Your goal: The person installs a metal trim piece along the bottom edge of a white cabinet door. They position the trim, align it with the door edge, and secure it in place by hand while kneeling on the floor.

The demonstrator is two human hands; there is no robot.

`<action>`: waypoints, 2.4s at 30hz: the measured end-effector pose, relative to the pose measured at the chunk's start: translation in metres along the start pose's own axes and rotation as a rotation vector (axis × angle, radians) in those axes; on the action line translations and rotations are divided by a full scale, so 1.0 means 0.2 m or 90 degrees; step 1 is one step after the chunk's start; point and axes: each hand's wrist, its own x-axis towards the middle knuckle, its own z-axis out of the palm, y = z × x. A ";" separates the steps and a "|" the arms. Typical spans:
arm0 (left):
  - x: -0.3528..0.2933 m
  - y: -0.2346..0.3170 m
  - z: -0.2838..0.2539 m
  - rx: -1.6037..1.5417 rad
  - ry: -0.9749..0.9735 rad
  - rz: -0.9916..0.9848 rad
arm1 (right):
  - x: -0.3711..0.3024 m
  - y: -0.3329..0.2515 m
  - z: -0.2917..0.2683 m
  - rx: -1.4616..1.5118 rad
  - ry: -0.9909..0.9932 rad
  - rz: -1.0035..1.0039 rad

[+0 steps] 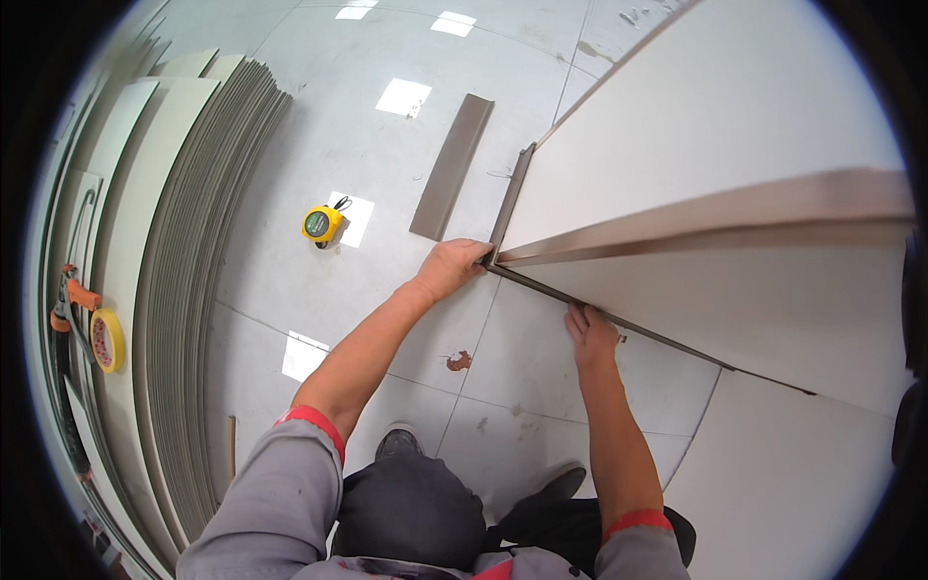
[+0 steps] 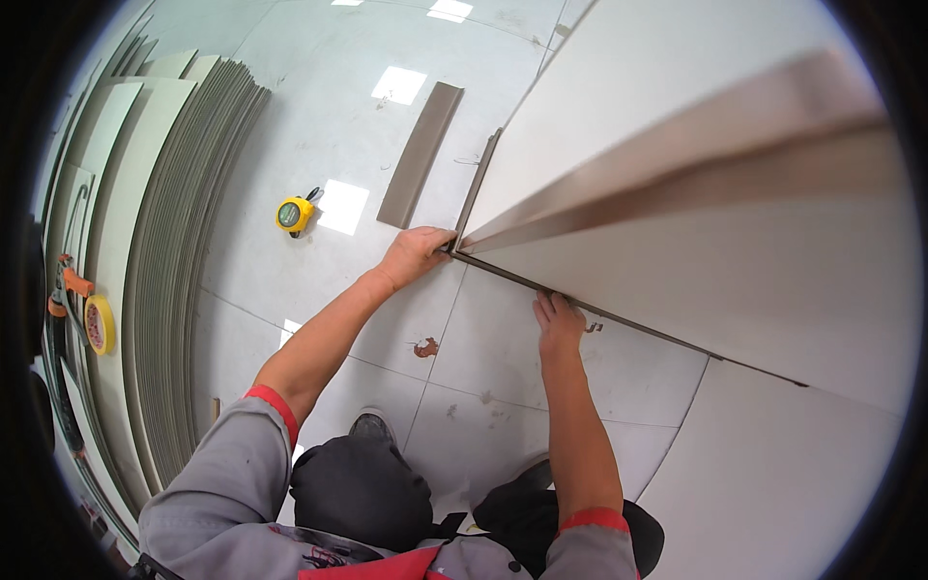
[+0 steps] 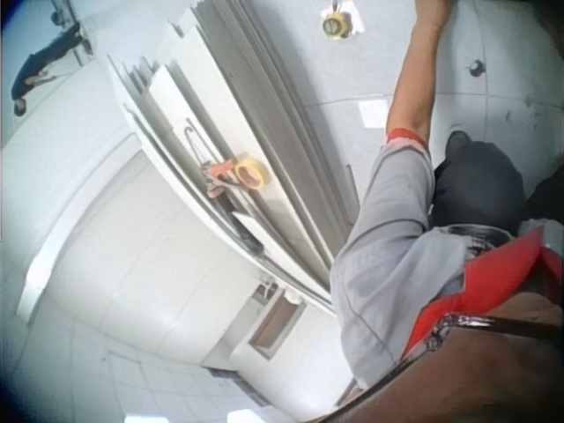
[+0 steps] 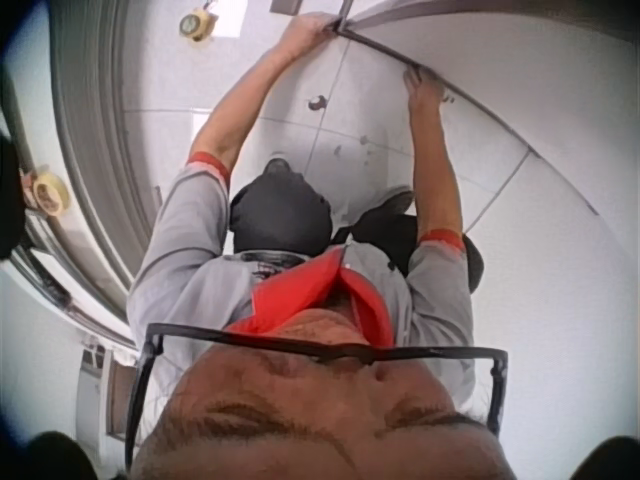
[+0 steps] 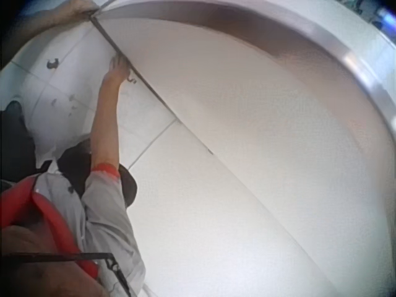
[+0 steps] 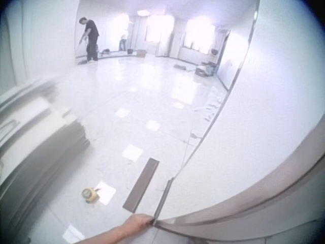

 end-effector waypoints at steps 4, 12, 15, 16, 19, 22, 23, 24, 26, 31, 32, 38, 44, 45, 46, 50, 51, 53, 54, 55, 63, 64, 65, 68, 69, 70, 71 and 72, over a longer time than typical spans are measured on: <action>0.00 0.05 -0.01 -0.001 -0.005 -0.026 | 0.02 0.02 -0.02 0.045 -0.011 -0.006; -0.03 0.10 0.02 0.068 -0.011 -0.074 | 0.03 0.03 0.00 0.064 0.005 0.001; -0.04 0.14 0.05 0.089 -0.001 -0.122 | 0.02 0.02 0.01 0.075 0.026 0.007; -0.04 0.15 0.06 0.097 0.002 -0.142 | 0.02 0.02 0.02 0.077 0.035 0.008; -0.06 0.19 0.09 0.118 0.067 -0.158 | 0.01 0.01 0.02 0.088 0.032 0.020; -0.07 0.18 0.12 0.095 0.109 -0.153 | 0.02 0.01 0.02 0.096 0.023 0.018; -0.08 0.18 0.13 0.089 0.119 -0.150 | 0.02 0.01 0.02 0.097 0.024 0.020; -0.09 0.17 0.13 0.082 0.129 -0.147 | 0.02 0.01 0.02 0.098 0.025 0.023; -0.09 0.16 0.15 0.059 0.139 -0.147 | 0.03 0.01 0.00 0.088 0.036 0.009; -0.10 0.15 0.16 0.028 0.143 -0.170 | -0.06 0.05 -0.01 -0.116 0.026 -0.091; -0.10 0.15 0.16 0.027 0.151 -0.157 | -0.08 0.05 -0.01 -0.256 0.020 -0.204; -0.11 0.14 0.16 0.022 0.172 -0.119 | -0.21 0.04 0.02 -0.831 -0.072 -0.713; -0.10 0.16 0.15 0.022 0.136 -0.153 | -0.11 0.07 -0.05 -0.917 -0.076 -0.802; -0.11 0.16 0.15 0.022 0.135 -0.156 | -0.11 0.07 -0.06 -0.924 -0.082 -0.809; -0.11 0.16 0.15 0.022 0.135 -0.159 | -0.11 0.07 -0.06 -0.930 -0.088 -0.817; -0.11 0.16 0.14 0.035 0.141 -0.143 | -0.11 0.03 -0.04 -0.949 -0.088 -0.852; -0.11 0.16 0.14 0.042 0.139 -0.142 | -0.11 0.03 -0.04 -0.949 -0.090 -0.851; -0.11 0.16 0.14 0.046 0.140 -0.143 | -0.11 0.02 -0.04 -0.945 -0.096 -0.849; -0.11 0.16 0.14 0.044 0.141 -0.145 | -0.11 0.02 -0.04 -0.940 -0.099 -0.849; -0.11 0.16 0.14 0.042 0.142 -0.146 | -0.11 0.02 -0.04 -0.935 -0.101 -0.848; -0.11 0.15 0.15 0.021 0.152 -0.144 | -0.10 0.03 -0.03 -0.922 -0.104 -0.835; -0.11 0.16 0.15 0.019 0.152 -0.142 | -0.10 0.03 -0.03 -0.920 -0.103 -0.838; -0.11 0.16 0.15 0.019 0.152 -0.146 | -0.10 0.03 -0.03 -0.919 -0.104 -0.835; -0.11 0.16 0.15 0.017 0.154 -0.153 | -0.10 0.03 -0.03 -0.919 -0.105 -0.828; -0.11 0.16 0.15 0.016 0.157 -0.151 | -0.10 0.03 -0.03 -0.920 -0.104 -0.826; -0.11 0.16 0.15 0.014 0.159 -0.149 | -0.11 0.03 -0.03 -0.922 -0.103 -0.824; -0.11 0.16 0.15 0.013 0.158 -0.148 | -0.11 0.03 -0.03 -0.919 -0.105 -0.823; -0.11 0.16 0.15 0.013 0.157 -0.147 | -0.11 0.03 -0.03 -0.916 -0.107 -0.823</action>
